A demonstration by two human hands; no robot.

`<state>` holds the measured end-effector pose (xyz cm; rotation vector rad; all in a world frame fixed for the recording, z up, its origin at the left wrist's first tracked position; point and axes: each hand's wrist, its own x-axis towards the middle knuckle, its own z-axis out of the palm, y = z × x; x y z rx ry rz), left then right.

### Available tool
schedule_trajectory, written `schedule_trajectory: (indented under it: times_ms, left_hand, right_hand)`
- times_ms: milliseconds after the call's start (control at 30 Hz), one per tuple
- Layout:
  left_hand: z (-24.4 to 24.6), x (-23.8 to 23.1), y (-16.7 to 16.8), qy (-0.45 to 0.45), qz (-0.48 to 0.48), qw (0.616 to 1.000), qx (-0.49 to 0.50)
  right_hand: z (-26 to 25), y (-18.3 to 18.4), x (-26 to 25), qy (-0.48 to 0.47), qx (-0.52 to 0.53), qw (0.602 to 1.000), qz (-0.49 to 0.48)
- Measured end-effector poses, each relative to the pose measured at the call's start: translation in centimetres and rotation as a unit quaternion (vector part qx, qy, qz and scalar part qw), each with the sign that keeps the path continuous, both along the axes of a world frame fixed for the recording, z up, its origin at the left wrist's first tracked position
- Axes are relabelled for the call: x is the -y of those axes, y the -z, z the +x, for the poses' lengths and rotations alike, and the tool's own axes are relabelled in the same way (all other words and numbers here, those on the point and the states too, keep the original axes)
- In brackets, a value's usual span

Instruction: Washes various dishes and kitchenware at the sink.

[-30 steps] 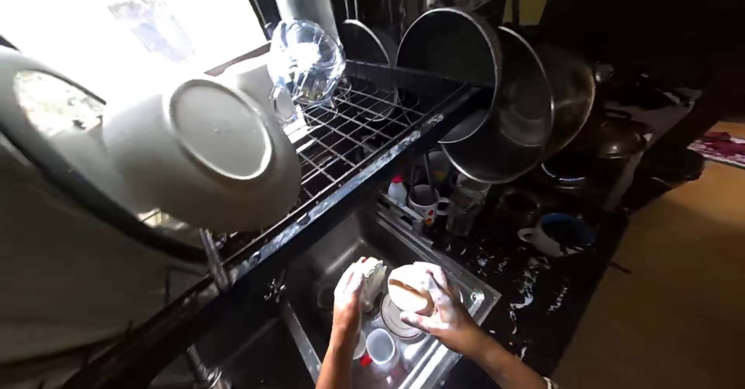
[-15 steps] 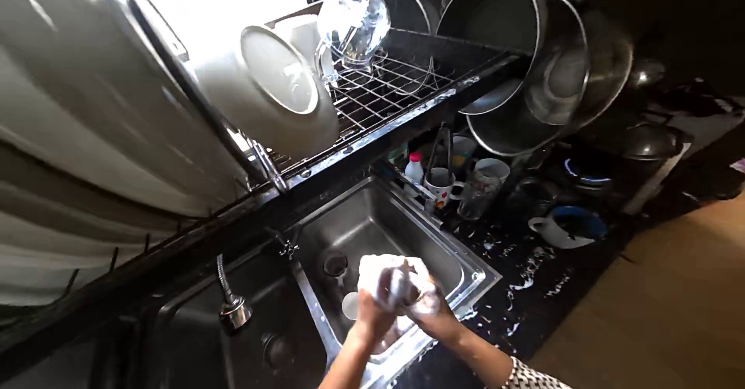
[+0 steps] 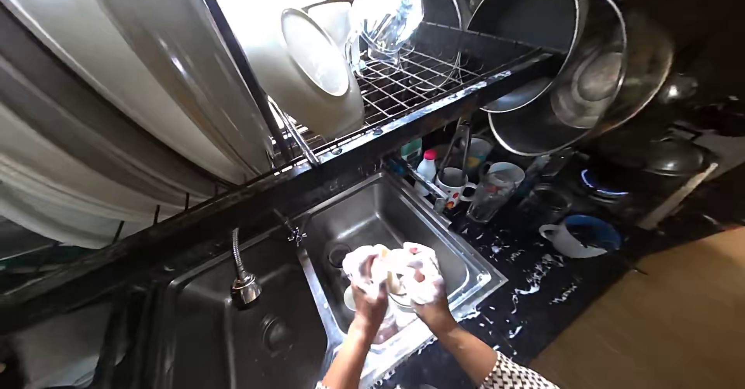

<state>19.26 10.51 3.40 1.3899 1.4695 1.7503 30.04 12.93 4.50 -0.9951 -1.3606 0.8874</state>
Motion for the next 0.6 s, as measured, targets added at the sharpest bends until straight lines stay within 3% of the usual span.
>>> schedule_trajectory:
  times_ms: [67, 233, 333, 433, 600]
  left_hand:
    - [-0.3, 0.0, 0.0, -0.004, -0.002, 1.0, 0.01]
    - [2.3, 1.1, -1.3, 0.019, 0.133, 0.976, -0.172]
    - [0.2, -0.3, -0.9, 0.024, 0.105, 0.99, -0.088]
    - [-1.0, -0.6, -0.2, -0.025, 0.103, 0.991, -0.085]
    - [2.2, 1.0, -2.1, 0.003, 0.176, 0.967, -0.186]
  right_hand:
    - [0.0, -0.6, -0.4, 0.014, 0.021, 1.0, 0.017]
    - [-0.1, 0.1, 0.0, -0.075, -0.057, 0.996, 0.001]
    - [-0.4, 0.5, 0.0, -0.045, -0.048, 0.996, 0.055]
    - [-0.3, -0.5, -0.2, -0.013, -0.013, 0.994, 0.108]
    - [-0.5, -0.9, 0.1, -0.092, -0.089, 0.992, 0.002]
